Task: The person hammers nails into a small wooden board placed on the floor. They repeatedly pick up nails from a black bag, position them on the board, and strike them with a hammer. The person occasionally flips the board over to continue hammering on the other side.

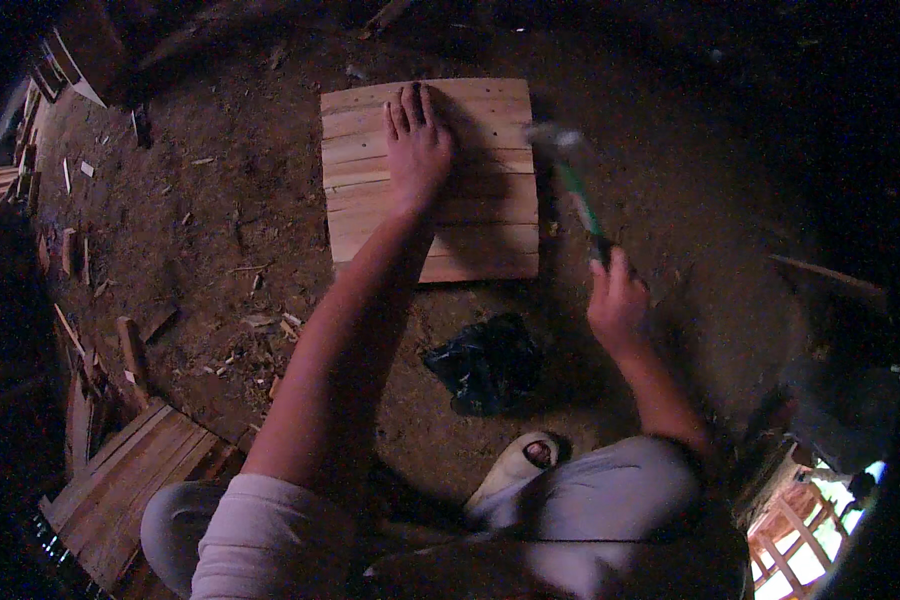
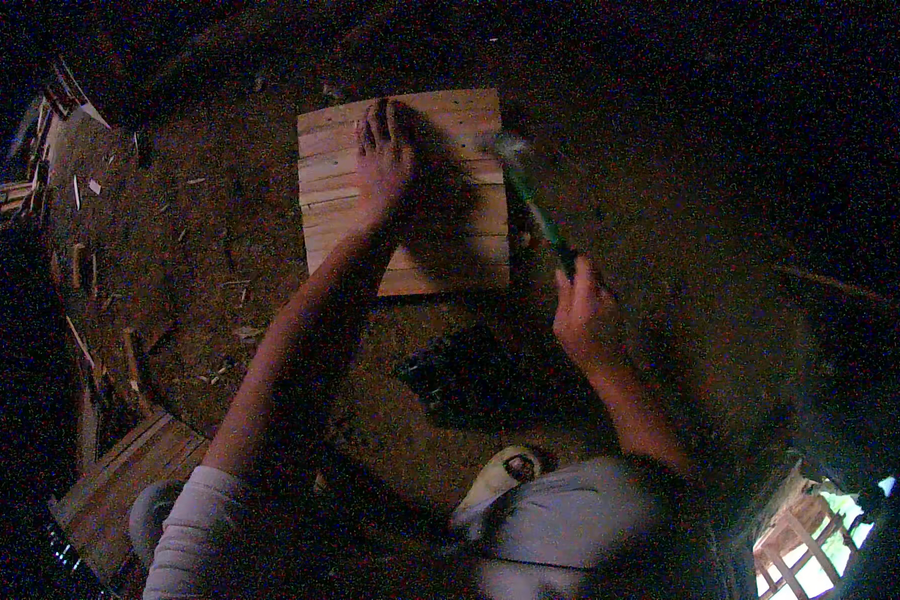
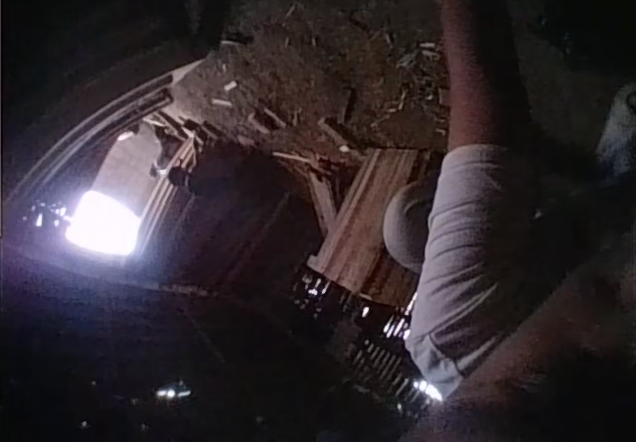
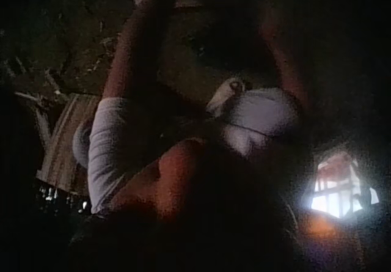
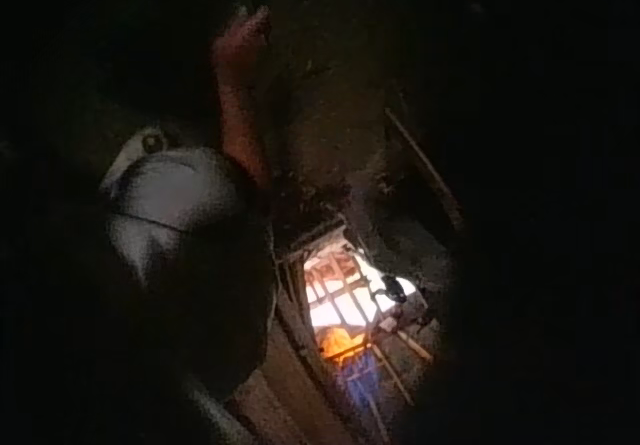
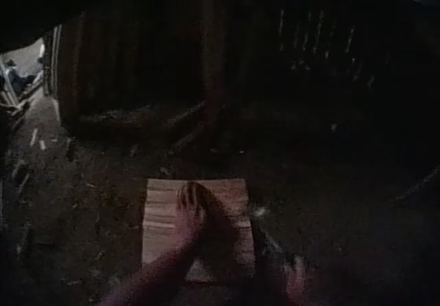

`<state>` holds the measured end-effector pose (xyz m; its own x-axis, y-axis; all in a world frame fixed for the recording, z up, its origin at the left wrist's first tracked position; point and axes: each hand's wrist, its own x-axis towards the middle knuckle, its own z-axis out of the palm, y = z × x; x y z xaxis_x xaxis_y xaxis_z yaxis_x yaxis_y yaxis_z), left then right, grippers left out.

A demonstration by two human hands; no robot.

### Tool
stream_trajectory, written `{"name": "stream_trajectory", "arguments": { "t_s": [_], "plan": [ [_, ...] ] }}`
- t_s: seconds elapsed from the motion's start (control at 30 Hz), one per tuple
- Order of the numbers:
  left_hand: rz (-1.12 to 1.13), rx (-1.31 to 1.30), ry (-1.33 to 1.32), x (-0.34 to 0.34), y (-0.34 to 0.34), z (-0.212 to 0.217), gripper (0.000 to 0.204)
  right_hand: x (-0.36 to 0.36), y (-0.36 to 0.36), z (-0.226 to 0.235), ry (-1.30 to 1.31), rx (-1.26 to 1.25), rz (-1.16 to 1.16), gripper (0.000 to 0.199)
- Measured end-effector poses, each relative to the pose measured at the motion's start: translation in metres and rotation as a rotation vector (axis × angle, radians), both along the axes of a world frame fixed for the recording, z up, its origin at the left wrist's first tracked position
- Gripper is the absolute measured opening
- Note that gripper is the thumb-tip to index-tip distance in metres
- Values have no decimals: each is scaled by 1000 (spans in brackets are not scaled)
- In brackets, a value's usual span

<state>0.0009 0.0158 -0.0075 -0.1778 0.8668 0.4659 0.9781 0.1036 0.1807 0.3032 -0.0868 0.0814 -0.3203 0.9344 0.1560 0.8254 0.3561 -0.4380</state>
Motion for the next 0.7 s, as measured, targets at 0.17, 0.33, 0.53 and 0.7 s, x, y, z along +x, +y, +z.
{"name": "stream_trajectory", "arguments": {
  "t_s": [0.17, 0.33, 0.53, 0.7],
  "plan": [
    [1, 46, -48, 5, 2, 0, 53, -7, -1, -5, -81, -125, 51, 20],
    [26, 41, -13, 5, 5, -4, 52, -9, 3, -4, 71, 12, 80, 19],
    [29, 25, 5, 6, 2, -1, 54, -7, 1, 2, -51, -3, 45, 14],
    [16, -47, 55, 5, -2, 1, 55, -6, 8, 5, 98, 237, 9, 15]
  ]
}}
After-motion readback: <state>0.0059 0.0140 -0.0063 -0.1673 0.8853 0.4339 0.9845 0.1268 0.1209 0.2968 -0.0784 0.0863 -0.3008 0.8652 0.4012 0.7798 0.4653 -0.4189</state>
